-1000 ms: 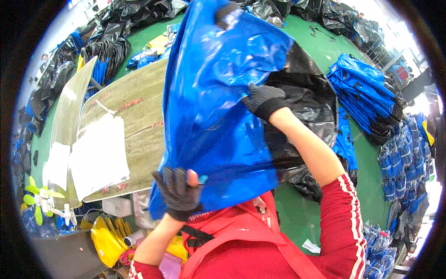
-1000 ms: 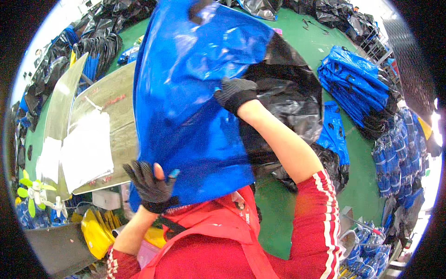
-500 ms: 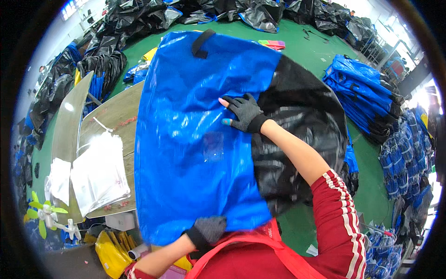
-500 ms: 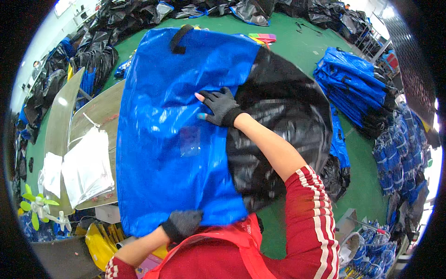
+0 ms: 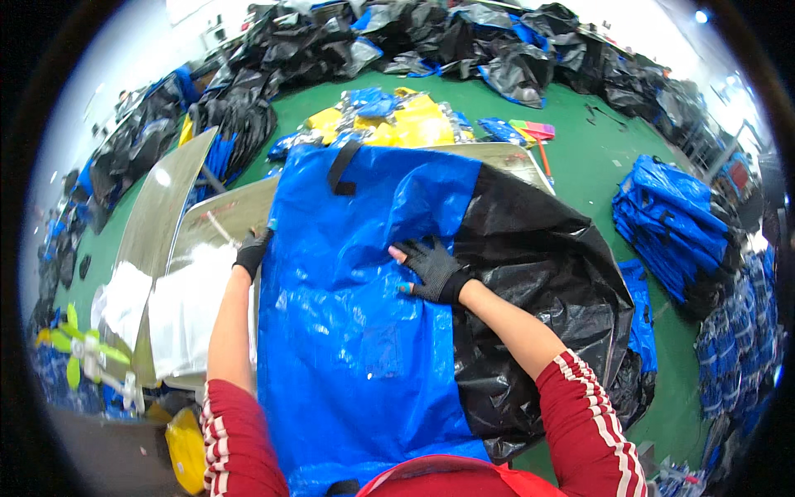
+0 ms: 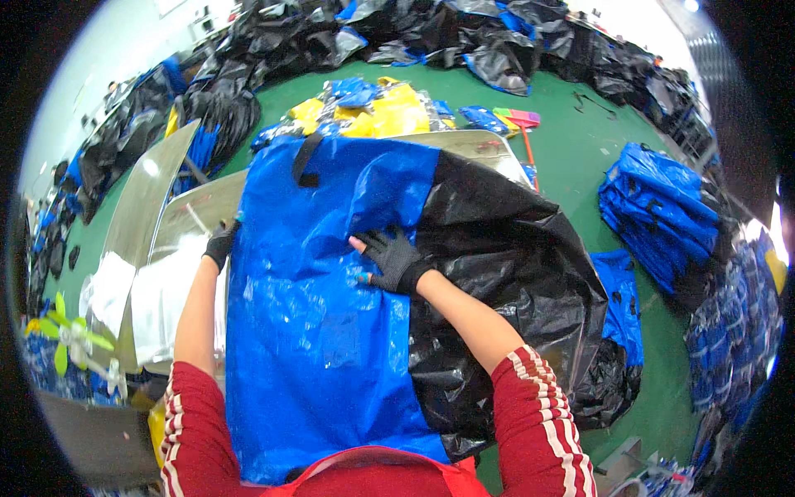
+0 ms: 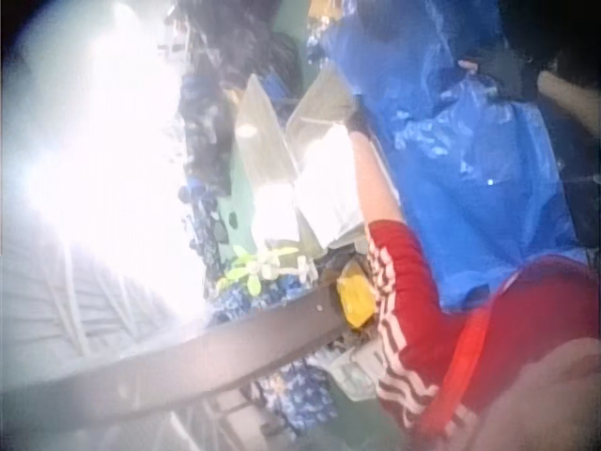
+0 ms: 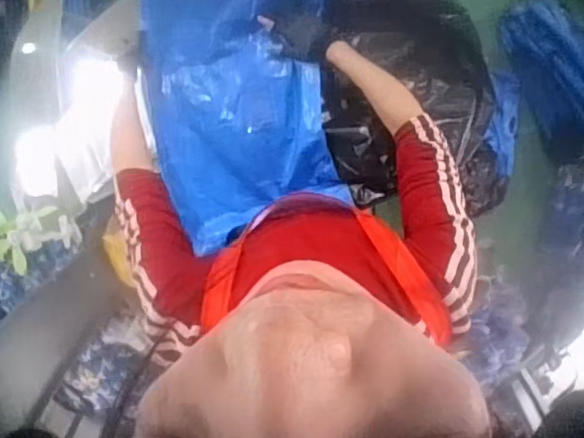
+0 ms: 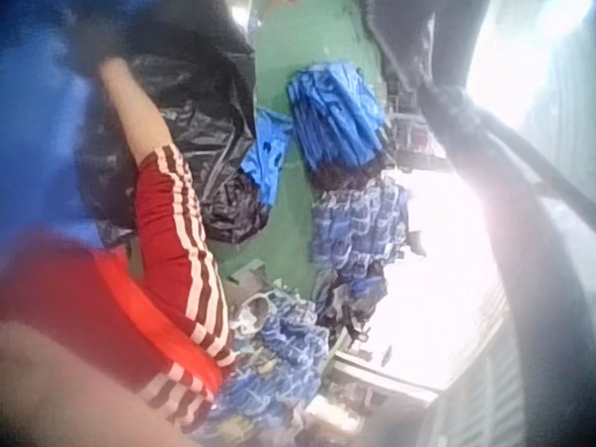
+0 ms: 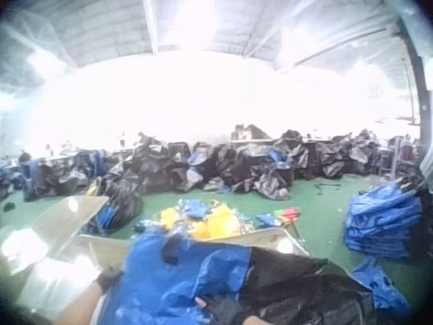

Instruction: The person repeatedly folds blue and black plastic bags on a table and places each folded bag into a clear plastic sleeve. The person handles the bags one at a time, folding them into compact rectangles before inserting them into sleeves.

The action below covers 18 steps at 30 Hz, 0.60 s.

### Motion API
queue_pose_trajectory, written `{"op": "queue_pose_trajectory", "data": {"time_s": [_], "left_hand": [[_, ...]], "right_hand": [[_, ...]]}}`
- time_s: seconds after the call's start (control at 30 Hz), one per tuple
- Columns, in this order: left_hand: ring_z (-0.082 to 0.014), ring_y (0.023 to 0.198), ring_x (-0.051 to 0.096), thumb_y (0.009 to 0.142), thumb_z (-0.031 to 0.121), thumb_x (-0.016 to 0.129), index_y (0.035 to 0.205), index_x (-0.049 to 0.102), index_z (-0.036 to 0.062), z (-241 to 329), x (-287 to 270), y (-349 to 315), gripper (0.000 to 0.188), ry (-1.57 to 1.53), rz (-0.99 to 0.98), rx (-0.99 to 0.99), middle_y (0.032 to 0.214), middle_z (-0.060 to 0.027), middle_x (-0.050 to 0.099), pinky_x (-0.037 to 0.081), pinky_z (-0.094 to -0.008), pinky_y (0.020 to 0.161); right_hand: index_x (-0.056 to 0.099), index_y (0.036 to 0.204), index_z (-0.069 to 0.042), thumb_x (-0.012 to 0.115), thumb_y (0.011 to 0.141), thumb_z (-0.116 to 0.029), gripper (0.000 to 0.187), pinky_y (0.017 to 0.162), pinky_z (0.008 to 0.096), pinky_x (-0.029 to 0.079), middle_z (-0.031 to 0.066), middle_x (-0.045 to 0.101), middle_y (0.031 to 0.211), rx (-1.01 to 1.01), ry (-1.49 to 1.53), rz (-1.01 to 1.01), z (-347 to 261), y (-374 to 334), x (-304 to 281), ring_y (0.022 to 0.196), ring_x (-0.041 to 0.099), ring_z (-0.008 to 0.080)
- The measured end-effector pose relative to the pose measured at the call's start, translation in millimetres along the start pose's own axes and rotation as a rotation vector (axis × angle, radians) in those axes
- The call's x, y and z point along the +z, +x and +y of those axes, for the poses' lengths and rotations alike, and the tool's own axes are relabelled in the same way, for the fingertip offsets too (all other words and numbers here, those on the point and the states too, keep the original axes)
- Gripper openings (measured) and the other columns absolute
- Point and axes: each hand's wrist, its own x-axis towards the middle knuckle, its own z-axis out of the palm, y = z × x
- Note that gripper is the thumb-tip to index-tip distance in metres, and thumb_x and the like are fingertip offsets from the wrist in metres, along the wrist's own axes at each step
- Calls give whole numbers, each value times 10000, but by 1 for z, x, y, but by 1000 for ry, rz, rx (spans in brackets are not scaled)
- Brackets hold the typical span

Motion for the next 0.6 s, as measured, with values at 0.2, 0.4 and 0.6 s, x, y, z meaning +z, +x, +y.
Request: {"op": "queue_pose_trajectory", "data": {"time_s": [0.2, 0.4, 0.6], "left_hand": [[-219, 1016, 607, 890, 354, 652, 1211, 628, 51, 27, -7, 30, 442, -118, -111, 635, 1123, -98, 659, 467, -305, 921], [-332, 1153, 555, 849, 468, 668, 1291, 531, -20, 4, -39, -13, 673, -12, 490, 365, 1248, -259, 563, 400, -400, 997], [-395, 1393, 267, 774, 520, 653, 1314, 542, 173, 109, 105, -125, 651, 342, 73, 1121, 1448, -163, 400, 122, -586, 1140]], "right_hand": [[244, 1503, -157, 594, 826, -498, 835, 1114, 536, 247, 164, 310, 1511, -154, 46, -151, 39, -29, -67, 1382, 301, 358], [502, 1313, -39, 620, 839, -326, 566, 898, 441, 462, 220, 613, 1140, 485, -28, -102, 113, -115, -77, 1019, 584, 387], [611, 1098, -37, 654, 731, -470, 569, 834, 484, 437, 207, 654, 897, 316, -510, 462, 85, -12, -176, 873, 626, 345]]}}
